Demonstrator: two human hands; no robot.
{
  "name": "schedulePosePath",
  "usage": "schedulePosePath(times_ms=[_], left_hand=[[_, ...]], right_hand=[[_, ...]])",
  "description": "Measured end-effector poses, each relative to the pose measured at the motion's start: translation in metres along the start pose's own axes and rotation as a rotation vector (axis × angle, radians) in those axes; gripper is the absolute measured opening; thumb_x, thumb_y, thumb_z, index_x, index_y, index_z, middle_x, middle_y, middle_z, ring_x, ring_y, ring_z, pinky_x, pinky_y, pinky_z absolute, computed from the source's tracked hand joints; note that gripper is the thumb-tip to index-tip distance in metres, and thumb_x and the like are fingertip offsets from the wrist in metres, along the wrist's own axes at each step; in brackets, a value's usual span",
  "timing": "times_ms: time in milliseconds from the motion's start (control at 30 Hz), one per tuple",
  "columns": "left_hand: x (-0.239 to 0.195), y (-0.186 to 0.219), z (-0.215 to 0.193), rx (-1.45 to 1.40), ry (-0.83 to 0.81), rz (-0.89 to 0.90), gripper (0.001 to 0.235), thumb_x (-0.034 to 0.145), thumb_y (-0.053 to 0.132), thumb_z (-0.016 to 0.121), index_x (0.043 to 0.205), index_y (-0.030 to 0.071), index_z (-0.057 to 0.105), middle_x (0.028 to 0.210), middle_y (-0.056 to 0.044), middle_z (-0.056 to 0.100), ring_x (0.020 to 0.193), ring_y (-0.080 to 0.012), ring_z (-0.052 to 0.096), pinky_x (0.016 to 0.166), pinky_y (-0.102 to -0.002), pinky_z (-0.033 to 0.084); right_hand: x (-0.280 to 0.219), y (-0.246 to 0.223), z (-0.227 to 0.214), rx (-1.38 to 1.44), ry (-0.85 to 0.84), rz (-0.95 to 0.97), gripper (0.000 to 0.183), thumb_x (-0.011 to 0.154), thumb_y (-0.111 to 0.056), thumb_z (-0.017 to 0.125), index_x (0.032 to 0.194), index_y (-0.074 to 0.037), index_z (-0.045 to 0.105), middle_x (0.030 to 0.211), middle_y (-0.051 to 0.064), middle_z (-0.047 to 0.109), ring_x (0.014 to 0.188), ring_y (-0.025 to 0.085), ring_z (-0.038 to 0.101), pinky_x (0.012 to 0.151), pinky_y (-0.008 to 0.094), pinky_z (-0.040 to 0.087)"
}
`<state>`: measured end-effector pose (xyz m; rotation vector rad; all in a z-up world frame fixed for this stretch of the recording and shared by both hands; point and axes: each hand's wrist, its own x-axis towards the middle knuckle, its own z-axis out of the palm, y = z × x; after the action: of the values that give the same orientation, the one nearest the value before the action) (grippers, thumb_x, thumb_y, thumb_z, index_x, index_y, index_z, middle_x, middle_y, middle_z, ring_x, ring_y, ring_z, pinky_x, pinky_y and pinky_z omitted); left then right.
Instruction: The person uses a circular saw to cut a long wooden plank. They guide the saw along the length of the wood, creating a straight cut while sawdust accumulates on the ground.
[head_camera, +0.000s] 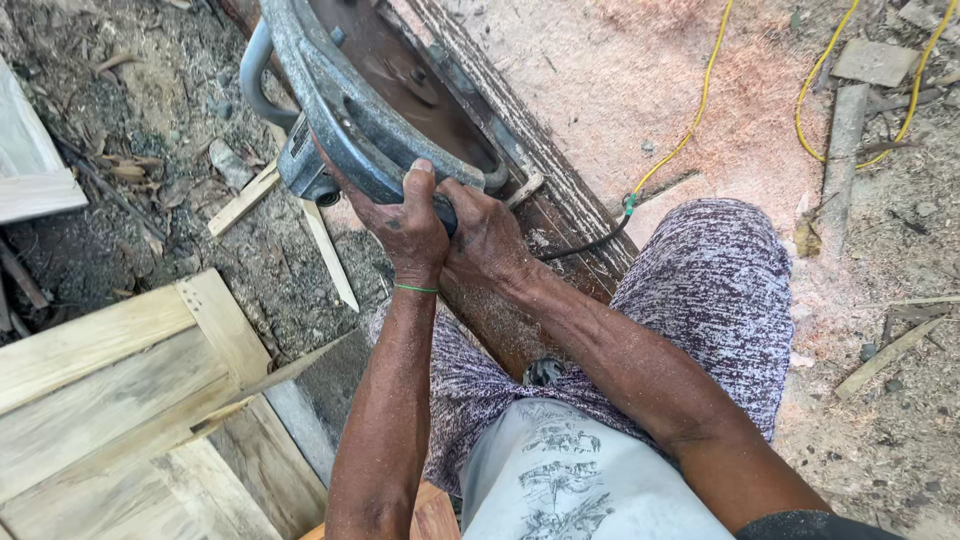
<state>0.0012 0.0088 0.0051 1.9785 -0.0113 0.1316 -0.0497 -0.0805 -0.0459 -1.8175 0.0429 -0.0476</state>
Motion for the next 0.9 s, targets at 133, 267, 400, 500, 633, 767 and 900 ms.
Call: schedulePosePath(times_ms=[133,267,400,500,633,767,900], left_hand=[[-0.001,-0.001,-0.002,-0.008,0.007,0.022,0.093,0.095,0.013,0.065,0.170,0.005,0.011,0.169,-0.023,0.027,0.149,-0.0328,0.043,0.128,-0.049,0.039],[0.004,-0.003,0.002,-0.074,0.006,-0.021,0.093,0.094,0.015,0.065,0.168,0.004,0.010,0.166,-0.024,0.028,0.145,-0.0334,0.044,0.126,-0.050,0.040],[0.003,-0.005,0.000,0.002,0.014,-0.010,0.091,0.097,0.016,0.067,0.169,0.003,0.012,0.167,-0.024,0.027,0.150,-0.0330,0.042,0.129,-0.049,0.037],[0.006,-0.005,0.000,-0.046,0.012,0.004,0.094,0.091,0.017,0.065,0.168,0.005,0.012,0.162,-0.023,0.033,0.140,-0.0312,0.049,0.122,-0.049,0.046],[0.006,-0.003,0.000,-0.010,0.006,-0.013,0.093,0.093,0.016,0.066,0.169,0.006,0.012,0.162,-0.023,0.034,0.139,-0.0315,0.051,0.122,-0.051,0.047],[0.008,-0.003,-0.001,-0.016,-0.001,-0.033,0.095,0.092,0.014,0.066,0.168,0.007,0.009,0.161,-0.024,0.032,0.138,-0.0317,0.050,0.122,-0.051,0.047],[0.013,-0.009,-0.001,0.031,-0.005,0.042,0.093,0.094,0.013,0.065,0.170,0.007,0.010,0.165,-0.023,0.030,0.146,-0.0323,0.046,0.128,-0.052,0.042]], right_hand=[[0.000,-0.002,0.002,0.004,-0.022,0.018,0.054,0.078,-0.019,0.085,0.117,0.002,0.054,0.091,0.019,0.067,0.083,0.033,0.074,0.067,0.044,0.063],[0.005,-0.001,0.000,-0.004,-0.039,0.063,0.045,0.084,-0.017,0.082,0.116,0.000,0.055,0.091,0.018,0.067,0.084,0.032,0.074,0.070,0.045,0.063],[0.002,-0.002,0.001,-0.010,-0.019,0.008,0.053,0.079,-0.016,0.082,0.119,0.003,0.054,0.092,0.020,0.066,0.083,0.034,0.073,0.068,0.046,0.062],[0.007,0.000,0.001,-0.004,-0.020,0.000,0.052,0.079,-0.016,0.082,0.119,0.002,0.055,0.092,0.020,0.067,0.083,0.033,0.073,0.069,0.045,0.063],[0.005,0.003,0.002,-0.010,-0.045,0.028,0.051,0.080,-0.016,0.083,0.118,0.002,0.055,0.089,0.019,0.067,0.082,0.032,0.074,0.068,0.044,0.063],[0.008,0.003,0.004,-0.023,-0.041,-0.007,0.060,0.073,-0.015,0.085,0.121,0.006,0.056,0.089,0.020,0.067,0.078,0.031,0.073,0.063,0.042,0.062],[0.014,0.004,0.004,0.008,-0.048,0.028,0.058,0.079,-0.015,0.084,0.124,0.006,0.057,0.092,0.020,0.068,0.079,0.029,0.074,0.063,0.041,0.063]])
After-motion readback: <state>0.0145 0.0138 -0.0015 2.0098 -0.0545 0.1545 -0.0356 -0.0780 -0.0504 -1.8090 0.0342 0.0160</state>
